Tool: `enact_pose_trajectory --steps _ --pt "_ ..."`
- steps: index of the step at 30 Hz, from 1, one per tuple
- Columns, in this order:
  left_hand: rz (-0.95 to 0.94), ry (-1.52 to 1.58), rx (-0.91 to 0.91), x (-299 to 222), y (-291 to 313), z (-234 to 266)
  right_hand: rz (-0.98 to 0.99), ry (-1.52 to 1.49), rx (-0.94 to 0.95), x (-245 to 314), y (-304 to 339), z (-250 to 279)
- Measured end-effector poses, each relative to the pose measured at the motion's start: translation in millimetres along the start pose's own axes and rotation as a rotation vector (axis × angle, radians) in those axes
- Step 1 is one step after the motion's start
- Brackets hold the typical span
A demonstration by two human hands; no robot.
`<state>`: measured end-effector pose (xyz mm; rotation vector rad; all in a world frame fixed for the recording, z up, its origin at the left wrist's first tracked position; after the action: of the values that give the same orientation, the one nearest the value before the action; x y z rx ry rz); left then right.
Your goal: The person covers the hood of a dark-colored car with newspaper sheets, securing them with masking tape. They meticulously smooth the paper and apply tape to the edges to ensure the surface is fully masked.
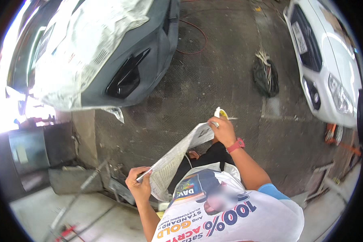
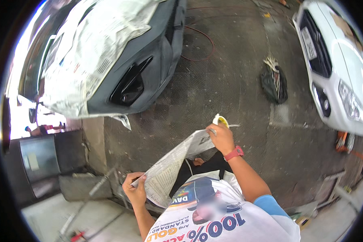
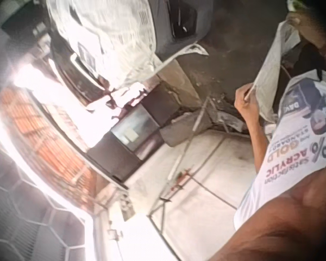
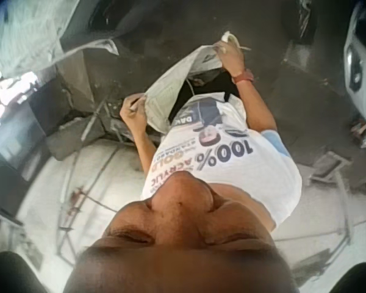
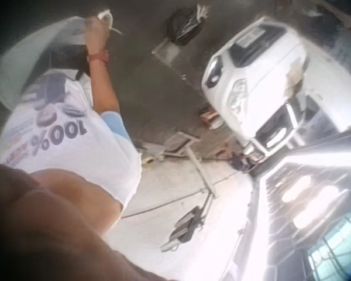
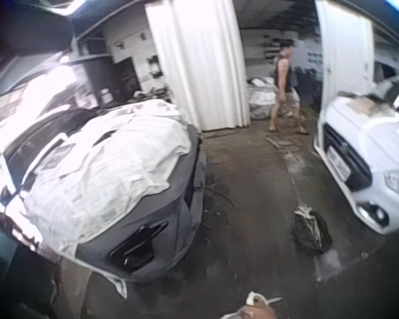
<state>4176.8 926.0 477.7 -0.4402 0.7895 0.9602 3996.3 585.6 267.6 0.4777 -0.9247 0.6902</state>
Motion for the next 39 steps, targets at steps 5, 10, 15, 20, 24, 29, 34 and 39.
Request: enact_pose_trajectory --steps 5,10,15,20,24,29,34,39 --pt "-0.004 -0.118 0.437 53.1 -77.5 -78.9 -0.231 -0.043 -0.307 -92.3 72.3 -12.1" --pt "0.044 -0.254 0.852 193.1 -97.2 -169.2 -0.441 -0.083 -0.477 -161.4 138.4 -70.3" --pt "0.266 -0.456 1.027 363.3 -56.0 -225.0 -0.68 -0.1 -0.417 -243.5 200.8 -190.2" --pt "0.321 -0.544 1.034 482.4 12.3 -249.7 -0.835 -0.199 -0.379 -319.0 245.3 -291.6" --pt "0.187 -0.705 1.103 454.1 -2.5 -293.5 -0.933 -0.338 -0.467 -346.7 245.7 -302.0" --pt "0.042 -0.763 1.136 439.6 -27.5 -319.8 -0.792 -0.142 -0.134 -353.2 223.4 -258.7" --pt "0.133 -0.698 1.072 436.6 -32.3 -333.5 -0.8 -0.204 0.042 -367.6 238.7 -252.7" --pt "0.165 -0.682 1.02 438.1 -33.9 -335.0 -0.778 -0.301 0.044 -368.7 251.5 -247.1"
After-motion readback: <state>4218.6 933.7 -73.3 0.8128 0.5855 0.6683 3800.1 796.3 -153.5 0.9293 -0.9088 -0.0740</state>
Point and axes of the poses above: each hand's wrist, its own y-axis away from the middle knuckle, its own z-axis out of the back of the hand, x = y × z, the point moved 10 cm from there along -y, towards the middle knuckle, and after that the axes turned 4 degrees about x, right-handed, at the moved point
